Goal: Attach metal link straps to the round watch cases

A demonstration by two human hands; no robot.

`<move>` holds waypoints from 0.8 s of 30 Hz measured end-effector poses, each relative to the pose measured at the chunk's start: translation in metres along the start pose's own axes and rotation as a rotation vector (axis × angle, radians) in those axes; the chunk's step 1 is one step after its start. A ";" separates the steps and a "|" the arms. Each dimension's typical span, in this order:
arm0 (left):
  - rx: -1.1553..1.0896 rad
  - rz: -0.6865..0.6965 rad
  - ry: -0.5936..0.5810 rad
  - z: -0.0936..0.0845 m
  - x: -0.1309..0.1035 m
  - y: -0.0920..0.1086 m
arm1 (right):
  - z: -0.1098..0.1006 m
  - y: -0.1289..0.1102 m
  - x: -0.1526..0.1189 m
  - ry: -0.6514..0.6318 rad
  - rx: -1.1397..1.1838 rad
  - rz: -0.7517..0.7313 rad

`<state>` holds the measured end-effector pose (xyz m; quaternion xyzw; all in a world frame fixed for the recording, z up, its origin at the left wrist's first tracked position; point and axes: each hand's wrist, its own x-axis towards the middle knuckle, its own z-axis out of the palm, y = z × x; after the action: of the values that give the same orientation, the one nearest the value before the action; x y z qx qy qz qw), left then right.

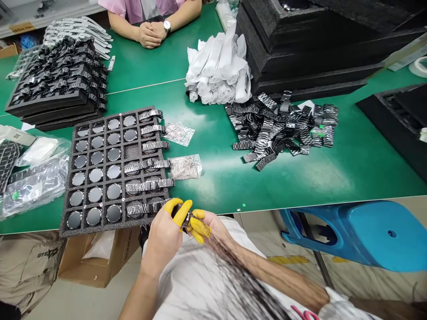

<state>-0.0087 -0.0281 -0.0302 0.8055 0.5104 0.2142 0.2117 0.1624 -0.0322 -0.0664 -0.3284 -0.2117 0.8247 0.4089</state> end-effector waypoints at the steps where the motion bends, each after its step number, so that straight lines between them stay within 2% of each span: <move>1: -0.008 0.004 0.006 0.000 -0.001 0.000 | 0.001 0.001 0.000 0.020 0.008 -0.024; 6: -0.246 0.042 -0.074 -0.004 -0.002 0.001 | 0.005 0.000 -0.002 0.057 0.005 -0.067; 11: -0.317 0.046 -0.022 -0.001 0.001 0.001 | 0.008 -0.004 -0.003 0.038 -0.023 -0.043; 24: -0.480 -0.003 -0.009 0.001 -0.004 -0.002 | 0.007 -0.002 -0.003 -0.027 0.036 -0.017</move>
<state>-0.0110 -0.0315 -0.0327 0.7323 0.4452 0.3253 0.3998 0.1598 -0.0339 -0.0596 -0.3082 -0.2051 0.8292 0.4189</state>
